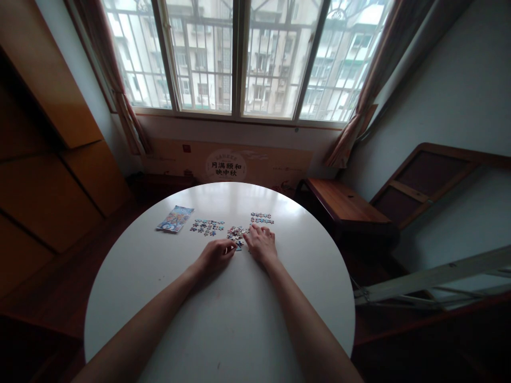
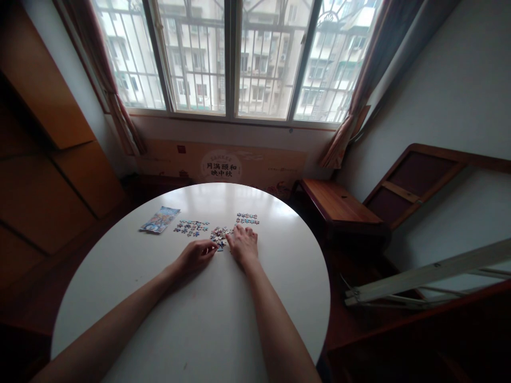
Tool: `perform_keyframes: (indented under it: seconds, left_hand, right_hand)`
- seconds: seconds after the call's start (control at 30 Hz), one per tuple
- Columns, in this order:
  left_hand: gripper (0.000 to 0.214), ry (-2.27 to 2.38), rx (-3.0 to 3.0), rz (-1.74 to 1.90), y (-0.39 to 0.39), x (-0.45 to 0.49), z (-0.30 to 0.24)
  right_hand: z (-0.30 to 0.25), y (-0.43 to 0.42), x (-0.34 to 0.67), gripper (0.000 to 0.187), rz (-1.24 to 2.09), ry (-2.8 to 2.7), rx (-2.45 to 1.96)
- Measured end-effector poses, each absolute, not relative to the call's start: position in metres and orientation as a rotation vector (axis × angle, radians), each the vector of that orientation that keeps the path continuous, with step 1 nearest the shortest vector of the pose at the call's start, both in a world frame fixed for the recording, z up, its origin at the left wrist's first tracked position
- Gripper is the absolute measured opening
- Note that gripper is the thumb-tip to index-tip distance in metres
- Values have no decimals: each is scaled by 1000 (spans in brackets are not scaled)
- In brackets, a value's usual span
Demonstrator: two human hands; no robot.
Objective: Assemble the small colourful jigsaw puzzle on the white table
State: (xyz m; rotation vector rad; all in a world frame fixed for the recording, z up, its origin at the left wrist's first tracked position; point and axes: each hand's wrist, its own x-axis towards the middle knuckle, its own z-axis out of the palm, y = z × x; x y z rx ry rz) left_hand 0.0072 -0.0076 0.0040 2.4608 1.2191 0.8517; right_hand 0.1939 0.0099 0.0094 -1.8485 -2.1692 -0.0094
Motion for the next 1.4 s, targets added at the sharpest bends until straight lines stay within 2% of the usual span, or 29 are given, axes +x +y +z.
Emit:
perform_keyframes:
  seconds: [1.4]
  left_hand:
    - [16, 1235, 2473, 817, -9, 8, 8]
  right_hand:
    - [6, 9, 193, 63, 34, -2161, -1860]
